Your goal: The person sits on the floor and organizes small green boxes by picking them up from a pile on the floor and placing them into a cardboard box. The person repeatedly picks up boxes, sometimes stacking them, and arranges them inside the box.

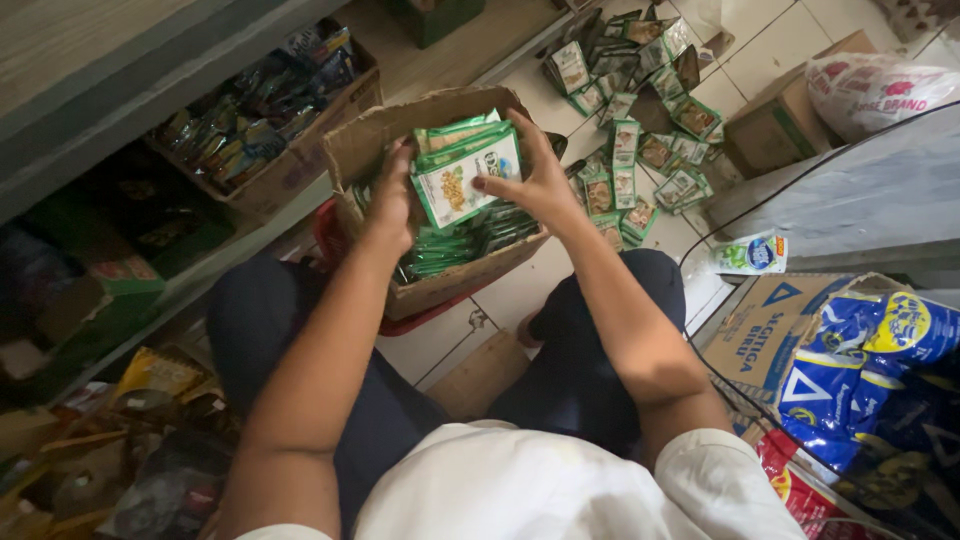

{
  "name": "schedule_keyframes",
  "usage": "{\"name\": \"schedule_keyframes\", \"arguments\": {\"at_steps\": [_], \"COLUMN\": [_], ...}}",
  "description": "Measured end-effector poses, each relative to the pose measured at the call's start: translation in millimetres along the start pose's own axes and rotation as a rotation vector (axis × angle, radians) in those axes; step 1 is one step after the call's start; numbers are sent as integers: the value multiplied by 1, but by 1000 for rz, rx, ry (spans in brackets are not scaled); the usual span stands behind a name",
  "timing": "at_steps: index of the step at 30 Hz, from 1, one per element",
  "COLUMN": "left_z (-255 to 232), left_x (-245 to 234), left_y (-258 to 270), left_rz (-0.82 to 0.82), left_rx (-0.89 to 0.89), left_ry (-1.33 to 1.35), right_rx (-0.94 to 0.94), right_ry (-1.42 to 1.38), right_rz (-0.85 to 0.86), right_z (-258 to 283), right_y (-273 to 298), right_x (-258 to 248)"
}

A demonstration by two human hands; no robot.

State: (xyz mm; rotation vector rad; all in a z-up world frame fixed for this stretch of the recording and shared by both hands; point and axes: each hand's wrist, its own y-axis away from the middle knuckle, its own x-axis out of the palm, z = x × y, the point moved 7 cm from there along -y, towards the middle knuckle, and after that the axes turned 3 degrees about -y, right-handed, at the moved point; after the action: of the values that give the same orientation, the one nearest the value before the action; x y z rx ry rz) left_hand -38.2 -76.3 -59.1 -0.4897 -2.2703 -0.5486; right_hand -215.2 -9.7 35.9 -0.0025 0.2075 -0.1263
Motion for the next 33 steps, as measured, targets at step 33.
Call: {"name": "schedule_keyframes", "arguments": {"at_steps": [33], "left_z": [54], "left_x": [-95], "left_y": [-31], "left_rz": [-296], "left_rx": [-160], "left_ry": [-927], "right_rx": [-38], "right_ry": [1151], "right_rz": [212], "right_z": [-112], "right_y": [-27], "right_x": [68]}}
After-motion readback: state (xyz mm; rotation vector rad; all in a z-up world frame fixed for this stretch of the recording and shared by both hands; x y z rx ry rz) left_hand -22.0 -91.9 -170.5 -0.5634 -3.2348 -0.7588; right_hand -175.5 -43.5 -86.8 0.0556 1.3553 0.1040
